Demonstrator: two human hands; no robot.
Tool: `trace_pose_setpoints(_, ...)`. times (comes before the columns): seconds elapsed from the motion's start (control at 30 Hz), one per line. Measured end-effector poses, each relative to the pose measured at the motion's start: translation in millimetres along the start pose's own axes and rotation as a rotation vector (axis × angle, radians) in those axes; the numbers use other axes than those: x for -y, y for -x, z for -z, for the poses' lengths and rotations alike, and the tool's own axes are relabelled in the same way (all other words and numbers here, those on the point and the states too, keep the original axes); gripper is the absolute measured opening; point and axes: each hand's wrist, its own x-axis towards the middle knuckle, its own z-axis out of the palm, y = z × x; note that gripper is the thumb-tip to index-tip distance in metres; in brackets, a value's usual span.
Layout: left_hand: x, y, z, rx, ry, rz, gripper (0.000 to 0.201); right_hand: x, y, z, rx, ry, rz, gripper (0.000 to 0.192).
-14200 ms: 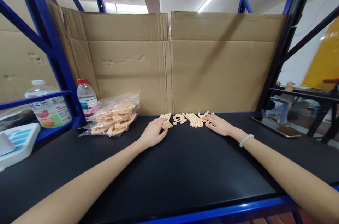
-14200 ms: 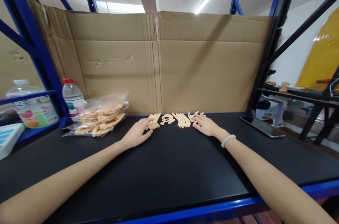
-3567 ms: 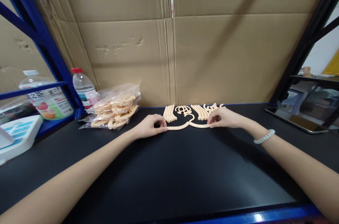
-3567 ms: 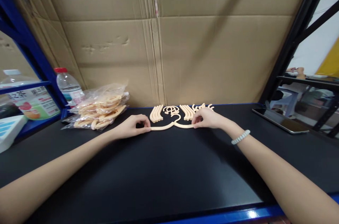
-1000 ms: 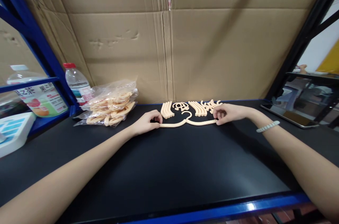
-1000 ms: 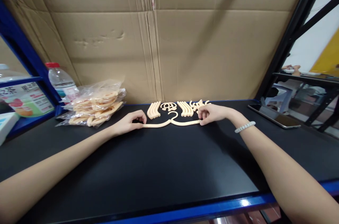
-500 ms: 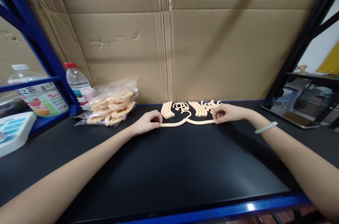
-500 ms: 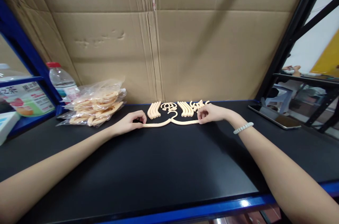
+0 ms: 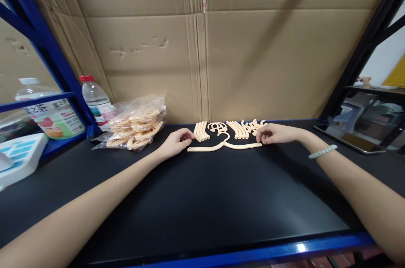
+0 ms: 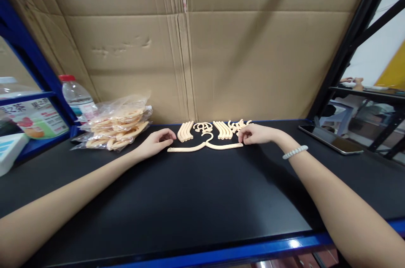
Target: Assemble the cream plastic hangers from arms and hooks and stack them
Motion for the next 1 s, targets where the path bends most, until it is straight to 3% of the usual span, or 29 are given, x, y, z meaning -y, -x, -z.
trace_pose_setpoints(0.4,5.2,1.2,-2.8,-0.064,-0.115,-0.105,0.017,-3.1,-4.3,-3.5,-0.046,0.028,-0.010,0.019)
trace_pose_setpoints(1.0,20.6,-2.4,-5.8,0.012,-0.274,-0.236,0.036,0.0,-4.7,-5.6,-0.056,0.047,-0.017,0.016)
